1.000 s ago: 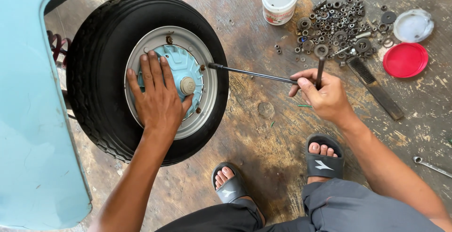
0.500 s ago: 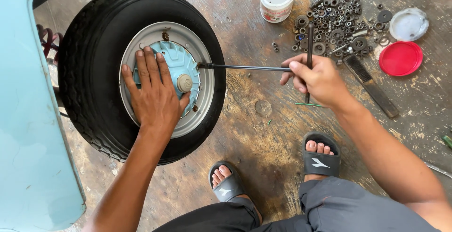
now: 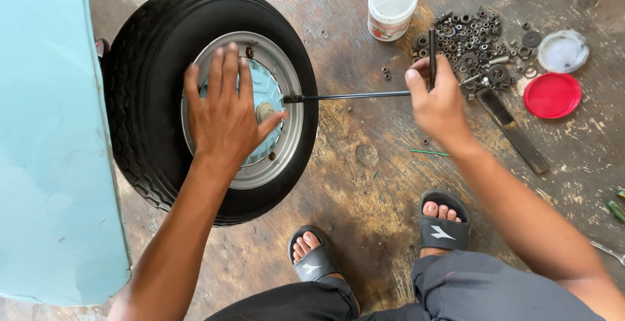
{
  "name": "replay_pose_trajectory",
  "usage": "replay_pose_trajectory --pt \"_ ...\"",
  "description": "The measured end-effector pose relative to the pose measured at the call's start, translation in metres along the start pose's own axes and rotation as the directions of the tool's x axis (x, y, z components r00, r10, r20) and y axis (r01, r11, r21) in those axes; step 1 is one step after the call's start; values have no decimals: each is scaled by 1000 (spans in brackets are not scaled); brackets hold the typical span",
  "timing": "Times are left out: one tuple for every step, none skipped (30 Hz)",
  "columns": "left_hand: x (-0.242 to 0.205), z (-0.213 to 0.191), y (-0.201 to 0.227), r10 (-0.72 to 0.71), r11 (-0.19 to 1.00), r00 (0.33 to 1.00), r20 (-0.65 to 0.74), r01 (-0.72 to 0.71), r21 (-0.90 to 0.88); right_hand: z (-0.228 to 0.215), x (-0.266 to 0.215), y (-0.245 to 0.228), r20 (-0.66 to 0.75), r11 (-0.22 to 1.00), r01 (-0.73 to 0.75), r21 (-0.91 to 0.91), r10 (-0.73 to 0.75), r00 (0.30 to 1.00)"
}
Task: Tightening nuts on a scooter wheel rim using a T-handle wrench
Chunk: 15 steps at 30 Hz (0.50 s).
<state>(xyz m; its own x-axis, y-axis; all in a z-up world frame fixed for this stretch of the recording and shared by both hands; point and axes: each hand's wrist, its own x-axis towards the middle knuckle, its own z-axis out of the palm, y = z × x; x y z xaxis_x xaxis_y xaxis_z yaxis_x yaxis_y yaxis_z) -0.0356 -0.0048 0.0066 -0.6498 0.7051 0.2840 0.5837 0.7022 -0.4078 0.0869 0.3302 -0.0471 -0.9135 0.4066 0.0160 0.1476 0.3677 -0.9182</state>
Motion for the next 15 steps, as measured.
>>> replay_pose_trajectory --pt "11 -5 -3 -1 1000 1000 -2 1 -1 3 -1 -7 0 1000 2 -2 -2 1000" --pt "18 -11 -5 -62 998 997 43 62 -5 6 -4 -14 -54 998 56 -31 -58 997" --pt "26 -16 -7 -122 992 989 88 123 -6 9 -7 -20 -107 992 108 -64 -115 988" --pt "30 -11 -9 -127 992 987 102 128 -7 12 -8 -15 -94 993 102 -63 -108 990" --pt "35 -6 -11 -136 990 989 57 137 -29 14 -10 -11 -159 983 133 -126 -152 975" --pt "48 0 -17 -147 988 989 -9 147 -45 16 -2 -9 -232 966 176 -190 -218 948" --pt "44 9 -18 -155 987 988 -16 154 -38 18 -1 -10 -231 964 188 -188 -229 946" --pt "43 19 -18 -146 974 988 -55 153 167 19 -2 -10 -261 950 198 -243 -261 929" --pt "43 30 -17 -132 918 987 -94 157 364 19 -2 -9 -290 932 204 -298 -293 911" --pt "49 24 -16 -120 922 988 -95 146 359 18 0 -5 -300 934 193 -301 -285 911" --pt "53 20 -14 -125 961 990 -70 139 241 19 0 -1 -312 929 200 -312 -299 902" --pt "50 13 -16 -143 981 989 -33 146 129 23 2 2 -307 924 220 -314 -318 897" --pt "51 11 -17 -146 980 989 -24 148 135 24 4 5 -300 926 221 -307 -314 901" --pt "51 10 -15 -148 982 989 -14 149 119 23 4 8 -306 918 245 -313 -341 889" --pt "50 8 -14 -150 983 989 -5 150 104 23 3 11 -311 909 269 -319 -368 876"
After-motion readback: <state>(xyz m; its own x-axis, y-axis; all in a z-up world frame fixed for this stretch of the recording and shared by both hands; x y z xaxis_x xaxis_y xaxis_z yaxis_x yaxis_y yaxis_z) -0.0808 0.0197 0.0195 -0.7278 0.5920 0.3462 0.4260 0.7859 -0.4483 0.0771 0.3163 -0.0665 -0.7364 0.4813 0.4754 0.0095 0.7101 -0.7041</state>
